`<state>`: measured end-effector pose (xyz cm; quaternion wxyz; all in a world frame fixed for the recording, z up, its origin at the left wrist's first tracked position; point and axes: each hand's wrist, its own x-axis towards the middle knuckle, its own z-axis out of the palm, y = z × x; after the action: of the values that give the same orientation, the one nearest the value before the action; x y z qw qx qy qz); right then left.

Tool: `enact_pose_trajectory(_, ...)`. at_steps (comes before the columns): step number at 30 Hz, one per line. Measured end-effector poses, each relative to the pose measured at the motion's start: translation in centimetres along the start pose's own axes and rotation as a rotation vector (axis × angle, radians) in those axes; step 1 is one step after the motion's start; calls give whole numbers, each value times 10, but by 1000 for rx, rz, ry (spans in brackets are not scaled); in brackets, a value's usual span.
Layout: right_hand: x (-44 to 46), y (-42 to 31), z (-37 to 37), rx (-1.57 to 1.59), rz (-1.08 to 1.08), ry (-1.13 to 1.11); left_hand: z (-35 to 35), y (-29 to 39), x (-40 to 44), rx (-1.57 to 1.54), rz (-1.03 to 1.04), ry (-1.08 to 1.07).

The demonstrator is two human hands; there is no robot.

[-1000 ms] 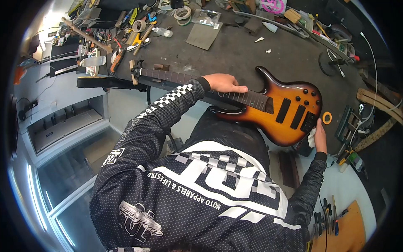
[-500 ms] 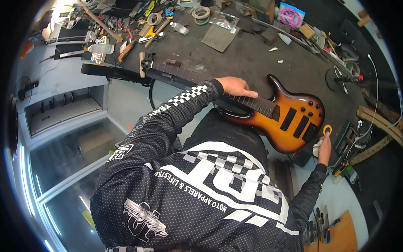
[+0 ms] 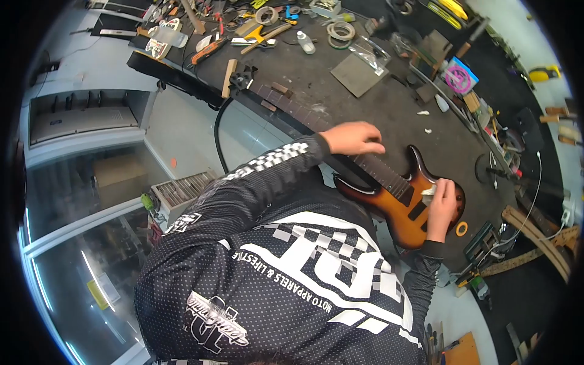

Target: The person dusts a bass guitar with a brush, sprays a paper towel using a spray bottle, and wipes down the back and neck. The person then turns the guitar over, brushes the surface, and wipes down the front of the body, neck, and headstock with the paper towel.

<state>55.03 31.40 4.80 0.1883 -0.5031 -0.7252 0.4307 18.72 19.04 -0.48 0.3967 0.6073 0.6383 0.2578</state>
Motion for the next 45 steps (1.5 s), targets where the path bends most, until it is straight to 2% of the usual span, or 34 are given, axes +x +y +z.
enact_pose_trajectory(2, -1, -11, 24, 8, -30, -76, -52, -20, -46, 21, 101, 375)
enact_pose_trajectory(3, -6, -34, 34, -18, -2, -109, -81, -39, -74, 95, 34, 557)
enact_pose_trajectory(4, -7, -32, 43, -102, -79, -129, -108, -67, -103, 98, -81, 734)
enact_pose_trajectory(5, -11, -40, 54, -102, -63, -130, -140, -97, -134, 254, -126, 916)
enact_pose_trajectory(6, -15, -50, 66, -103, -48, -130, -162, -151, -165, 249, -267, 1065)
enact_pose_trajectory(7, -16, -50, 76, -119, -16, -168, -174, -228, -194, 21, -321, 1283)
enact_pose_trajectory(8, -19, -59, 88, -67, 21, -181, -196, -258, -226, 253, -530, 1369)
enact_pose_trajectory(9, -22, -70, 102, -15, 59, -191, -211, -294, -253, 461, -784, 1275)
enact_pose_trajectory(10, -24, -81, 118, 38, 98, -200, -223, -313, -268, 412, -908, 1231)
enact_pose_trajectory(12, -22, -90, 150, 179, 204, -241, -241, -350, -287, 309, -845, 1053)
enact_pose_trajectory(16, -31, -133, 219, 345, 314, -283, -273, -339, -290, 42, -790, 784)
enact_pose_trajectory(18, -40, -156, 245, 387, 377, -331, -273, -365, -291, 325, -658, 831)
enact_pose_trajectory(21, -56, -171, 273, 332, 370, -326, -290, -387, -297, 133, -710, 880)
enact_pose_trajectory(24, -71, -178, 281, 205, 351, -278, -299, -385, -290, 88, -666, 778)
enact_pose_trajectory(26, -84, -183, 285, 97, 331, -245, -304, -383, -280, 72, -753, 697)
enact_pose_trajectory(29, -107, -175, 292, 155, 383, -168, -318, -375, -254, 122, -869, 621)
enact_pose_trajectory(32, -126, -167, 297, 171, 425, -136, -339, -360, -236, 232, -857, 511)
enact_pose_trajectory(34, -136, -163, 303, 211, 465, -111, -341, -374, -231, 349, -850, 512)
enact_pose_trajectory(36, -144, -156, 312, 184, 430, -87, -346, -387, -222, 497, -810, 494)
enact_pose_trajectory(40, -154, -165, 316, 56, 438, -55, -379, -408, -221, 712, -759, 629)
enact_pose_trajectory(42, -160, -161, 319, 56, 438, -42, -400, -436, -220, 785, -742, 555)
enact_pose_trajectory(44, -164, -163, 319, 45, 456, -29, -413, -399, -206, 849, -687, 585)
enact_pose_trajectory(45, -165, -170, 318, 35, 474, -24, -416, -395, -193, 842, -472, 626)
